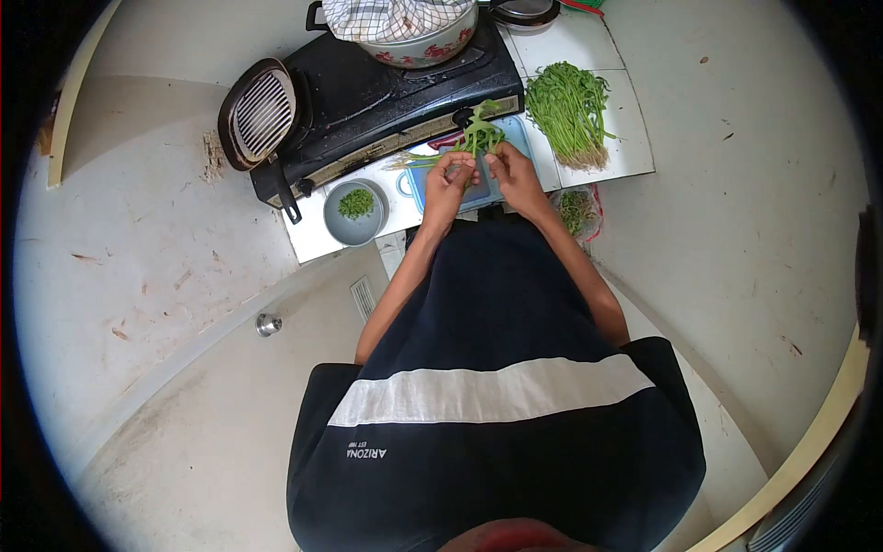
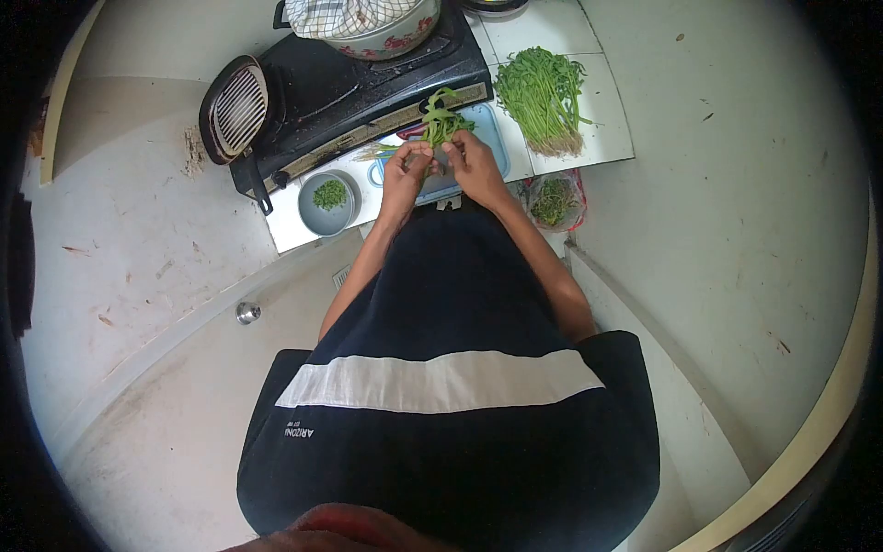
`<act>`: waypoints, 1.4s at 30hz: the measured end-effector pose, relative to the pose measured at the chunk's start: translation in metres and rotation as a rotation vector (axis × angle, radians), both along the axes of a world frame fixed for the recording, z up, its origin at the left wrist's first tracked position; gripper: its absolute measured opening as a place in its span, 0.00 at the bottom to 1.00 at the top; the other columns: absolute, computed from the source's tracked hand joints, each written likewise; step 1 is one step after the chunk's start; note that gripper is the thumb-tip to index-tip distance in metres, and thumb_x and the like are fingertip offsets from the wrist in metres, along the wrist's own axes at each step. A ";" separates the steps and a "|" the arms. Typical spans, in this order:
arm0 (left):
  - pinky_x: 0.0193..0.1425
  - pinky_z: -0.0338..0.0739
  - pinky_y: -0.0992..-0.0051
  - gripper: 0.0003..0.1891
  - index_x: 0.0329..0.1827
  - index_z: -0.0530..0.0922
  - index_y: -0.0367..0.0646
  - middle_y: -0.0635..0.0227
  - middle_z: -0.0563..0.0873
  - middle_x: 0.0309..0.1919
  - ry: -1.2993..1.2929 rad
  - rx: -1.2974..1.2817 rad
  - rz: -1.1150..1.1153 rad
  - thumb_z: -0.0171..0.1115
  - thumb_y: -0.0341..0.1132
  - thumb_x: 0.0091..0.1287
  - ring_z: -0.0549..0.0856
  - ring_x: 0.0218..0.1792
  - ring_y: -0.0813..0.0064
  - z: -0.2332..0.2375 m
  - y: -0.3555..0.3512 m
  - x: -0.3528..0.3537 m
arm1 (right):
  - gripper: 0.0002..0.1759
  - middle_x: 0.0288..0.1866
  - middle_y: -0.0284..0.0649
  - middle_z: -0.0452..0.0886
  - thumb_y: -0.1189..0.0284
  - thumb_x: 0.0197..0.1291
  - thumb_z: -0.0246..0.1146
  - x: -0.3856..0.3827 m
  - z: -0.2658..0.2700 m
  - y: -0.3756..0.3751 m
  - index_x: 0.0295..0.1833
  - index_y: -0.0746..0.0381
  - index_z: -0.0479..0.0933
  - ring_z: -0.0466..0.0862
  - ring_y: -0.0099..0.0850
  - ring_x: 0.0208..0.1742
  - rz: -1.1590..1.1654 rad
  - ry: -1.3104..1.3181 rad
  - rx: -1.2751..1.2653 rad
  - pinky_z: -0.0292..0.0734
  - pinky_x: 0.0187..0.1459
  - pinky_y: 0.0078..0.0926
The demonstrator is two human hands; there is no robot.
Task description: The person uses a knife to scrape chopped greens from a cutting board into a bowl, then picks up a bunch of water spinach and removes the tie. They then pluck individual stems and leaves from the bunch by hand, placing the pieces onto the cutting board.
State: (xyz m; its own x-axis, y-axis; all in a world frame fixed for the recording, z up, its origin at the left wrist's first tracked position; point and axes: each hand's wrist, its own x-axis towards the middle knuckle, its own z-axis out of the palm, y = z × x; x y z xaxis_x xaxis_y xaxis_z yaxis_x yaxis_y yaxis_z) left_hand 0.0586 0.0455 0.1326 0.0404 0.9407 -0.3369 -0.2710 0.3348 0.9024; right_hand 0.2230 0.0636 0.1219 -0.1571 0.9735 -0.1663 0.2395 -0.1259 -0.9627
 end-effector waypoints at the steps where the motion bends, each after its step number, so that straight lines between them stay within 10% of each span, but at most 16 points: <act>1: 0.46 0.81 0.78 0.08 0.52 0.80 0.37 0.70 0.84 0.42 0.000 -0.001 0.000 0.62 0.30 0.75 0.84 0.42 0.80 -0.001 0.002 -0.003 | 0.13 0.36 0.50 0.83 0.66 0.74 0.61 0.003 -0.004 0.001 0.46 0.68 0.76 0.85 0.39 0.39 0.000 0.000 -0.001 0.78 0.41 0.35; 7: 0.37 0.72 0.81 0.09 0.50 0.80 0.39 0.71 0.83 0.40 0.078 -0.049 0.137 0.62 0.36 0.77 0.78 0.36 0.83 0.009 0.004 -0.013 | 0.13 0.31 0.47 0.84 0.68 0.64 0.69 0.048 -0.037 0.007 0.40 0.69 0.80 0.85 0.37 0.31 -0.067 -0.307 0.066 0.79 0.38 0.33; 24: 0.38 0.71 0.80 0.10 0.52 0.80 0.40 0.71 0.82 0.40 -0.057 -0.046 0.137 0.61 0.37 0.78 0.77 0.34 0.84 0.012 0.007 -0.012 | 0.16 0.49 0.49 0.84 0.61 0.63 0.68 0.053 -0.065 -0.012 0.44 0.64 0.80 0.85 0.50 0.52 0.339 -0.937 -0.100 0.81 0.52 0.49; 32: 0.48 0.79 0.79 0.11 0.52 0.82 0.39 0.70 0.85 0.45 0.011 0.022 0.096 0.63 0.38 0.76 0.83 0.40 0.82 0.033 0.006 0.001 | 0.15 0.40 0.39 0.86 0.64 0.68 0.69 0.001 0.024 0.005 0.50 0.66 0.83 0.83 0.24 0.37 -0.072 0.208 0.052 0.78 0.36 0.24; 42: 0.47 0.79 0.79 0.07 0.50 0.81 0.37 0.71 0.84 0.36 0.067 0.119 0.017 0.62 0.32 0.76 0.83 0.38 0.83 0.036 0.003 0.009 | 0.08 0.39 0.32 0.84 0.71 0.70 0.68 -0.010 0.033 0.005 0.46 0.66 0.81 0.79 0.16 0.38 -0.134 0.201 0.085 0.73 0.40 0.16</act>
State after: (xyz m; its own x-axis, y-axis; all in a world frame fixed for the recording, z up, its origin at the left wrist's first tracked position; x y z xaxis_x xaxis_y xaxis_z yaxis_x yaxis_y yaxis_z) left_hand 0.0680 0.0487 0.1685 0.0049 0.9745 -0.2242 -0.2137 0.2200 0.9518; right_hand 0.2128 0.0688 0.1552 -0.0474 0.9970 -0.0618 0.0284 -0.0605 -0.9978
